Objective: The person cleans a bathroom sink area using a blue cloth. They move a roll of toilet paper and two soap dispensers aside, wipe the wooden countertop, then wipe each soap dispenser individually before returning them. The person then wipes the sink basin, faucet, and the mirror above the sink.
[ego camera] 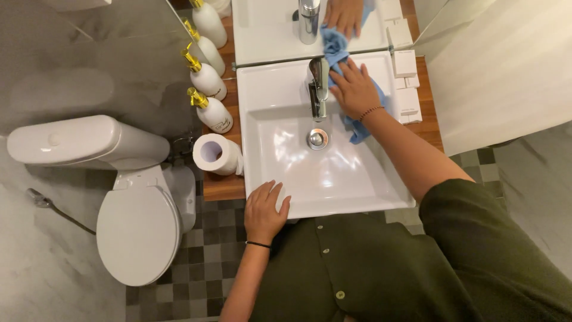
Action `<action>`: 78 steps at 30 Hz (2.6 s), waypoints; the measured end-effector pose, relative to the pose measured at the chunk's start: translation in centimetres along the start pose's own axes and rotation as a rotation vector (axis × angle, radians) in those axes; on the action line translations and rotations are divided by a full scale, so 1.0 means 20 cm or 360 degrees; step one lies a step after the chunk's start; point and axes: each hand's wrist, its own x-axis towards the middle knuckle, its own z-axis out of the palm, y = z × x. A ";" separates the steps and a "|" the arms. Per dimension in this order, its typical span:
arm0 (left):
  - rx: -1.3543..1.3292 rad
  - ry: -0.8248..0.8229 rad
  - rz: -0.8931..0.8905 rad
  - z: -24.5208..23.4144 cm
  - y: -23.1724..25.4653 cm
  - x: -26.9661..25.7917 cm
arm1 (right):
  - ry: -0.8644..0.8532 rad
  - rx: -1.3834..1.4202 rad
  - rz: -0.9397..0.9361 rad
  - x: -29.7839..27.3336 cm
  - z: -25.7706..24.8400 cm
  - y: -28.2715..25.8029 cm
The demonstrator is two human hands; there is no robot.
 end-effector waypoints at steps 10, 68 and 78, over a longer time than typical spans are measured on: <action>-0.0042 -0.0046 0.0029 -0.03 0.02 0.02 | 0.0007 -0.0336 0.0253 -0.10 -0.05 0.23; 0.0057 -0.0035 0.0413 -0.06 -0.07 -0.04 | -0.0708 0.0548 0.0342 -1.18 -0.19 -0.90; 0.0013 -0.0164 0.0343 -0.04 -0.08 -0.05 | -0.0917 0.0843 0.0238 -0.91 -0.22 -0.97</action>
